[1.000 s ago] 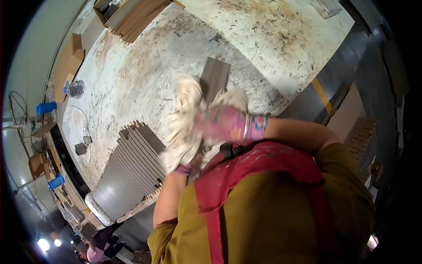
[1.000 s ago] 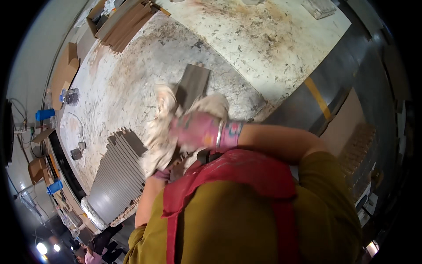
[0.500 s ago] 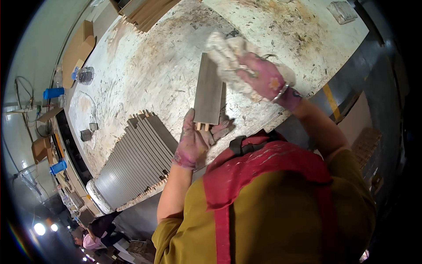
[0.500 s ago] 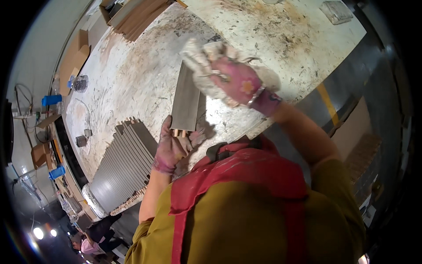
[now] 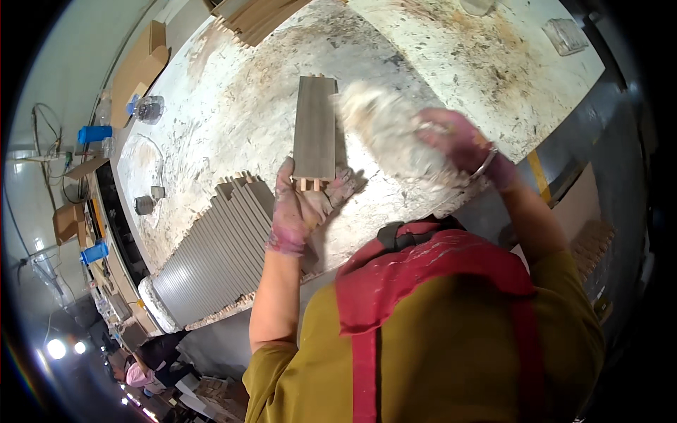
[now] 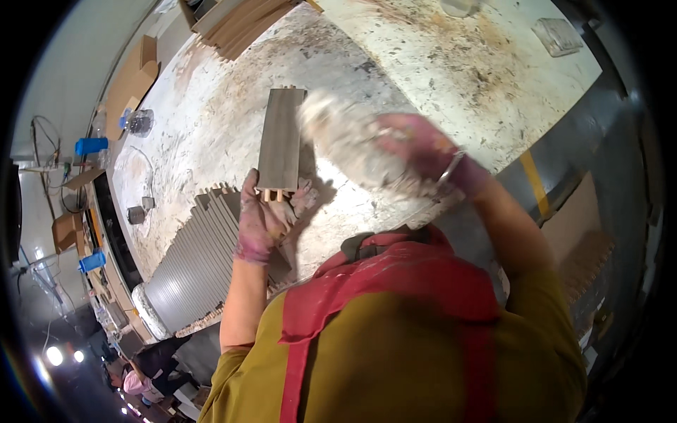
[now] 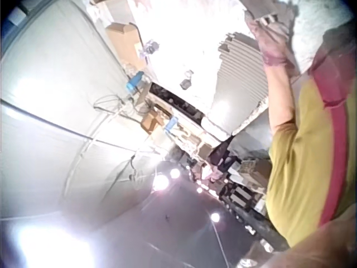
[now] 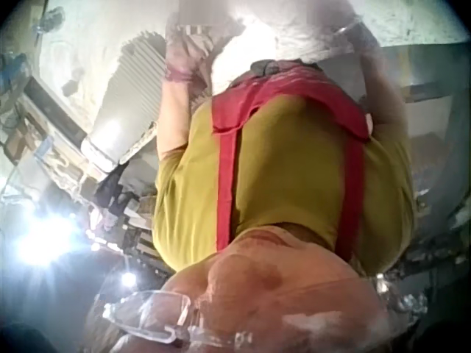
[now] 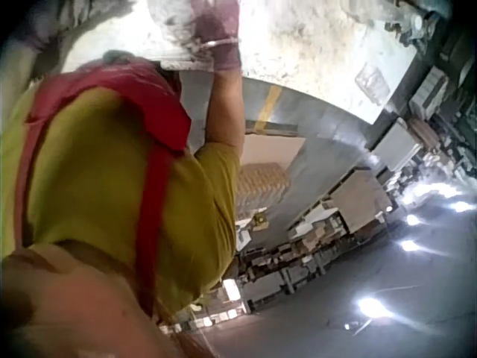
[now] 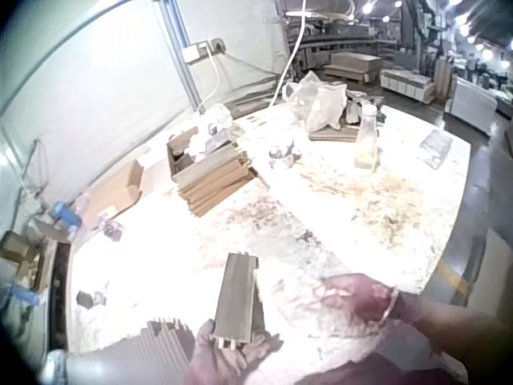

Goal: The person wipes wooden slats with a cloth, scrapes the edges with a tool, and arranges them in a row on the workbench.

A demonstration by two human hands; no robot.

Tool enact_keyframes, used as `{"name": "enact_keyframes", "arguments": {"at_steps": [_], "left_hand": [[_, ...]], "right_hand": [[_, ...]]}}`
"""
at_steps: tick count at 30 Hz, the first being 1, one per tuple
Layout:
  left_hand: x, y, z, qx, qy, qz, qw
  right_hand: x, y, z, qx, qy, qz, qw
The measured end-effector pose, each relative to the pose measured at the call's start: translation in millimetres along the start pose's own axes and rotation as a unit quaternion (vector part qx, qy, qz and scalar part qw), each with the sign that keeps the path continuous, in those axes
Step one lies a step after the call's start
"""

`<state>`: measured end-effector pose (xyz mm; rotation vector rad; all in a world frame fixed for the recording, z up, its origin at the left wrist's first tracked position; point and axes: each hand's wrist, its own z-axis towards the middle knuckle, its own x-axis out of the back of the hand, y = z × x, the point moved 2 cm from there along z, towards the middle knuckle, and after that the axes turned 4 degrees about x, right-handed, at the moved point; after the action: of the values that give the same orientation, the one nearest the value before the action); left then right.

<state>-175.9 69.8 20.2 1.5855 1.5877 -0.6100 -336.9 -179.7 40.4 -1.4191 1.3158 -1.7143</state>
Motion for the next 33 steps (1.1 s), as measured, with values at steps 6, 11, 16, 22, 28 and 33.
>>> {"name": "enact_keyframes", "arguments": {"at_steps": [6, 11, 16, 22, 28, 33], "left_hand": [[-18, -13, -19, -0.137, 0.121, 0.237, 0.954], [-19, -15, -31, -0.286, 0.273, 0.837, 0.379], [-10, -22, -27, -0.188, 0.237, 0.904, 0.301], [-26, -16, 29, -0.291, 0.193, 0.875, 0.335], [-36, -19, 33, -0.262, 0.234, 0.853, 0.386], [-28, 1, -23, -0.139, 0.321, 0.878, 0.328]], "right_hand": [[9, 36, -22, -0.062, 0.042, -0.117, 0.990], [-17, 43, -6, -0.012, 0.078, -0.111, 0.991], [-28, 39, 6, -0.038, 0.031, -0.181, 0.982], [-43, 46, -2, 0.017, 0.100, -0.192, 0.976], [-43, 38, -8, 0.027, 0.120, -0.208, 0.970], [-43, 37, -6, 0.051, 0.126, -0.215, 0.967]]}}
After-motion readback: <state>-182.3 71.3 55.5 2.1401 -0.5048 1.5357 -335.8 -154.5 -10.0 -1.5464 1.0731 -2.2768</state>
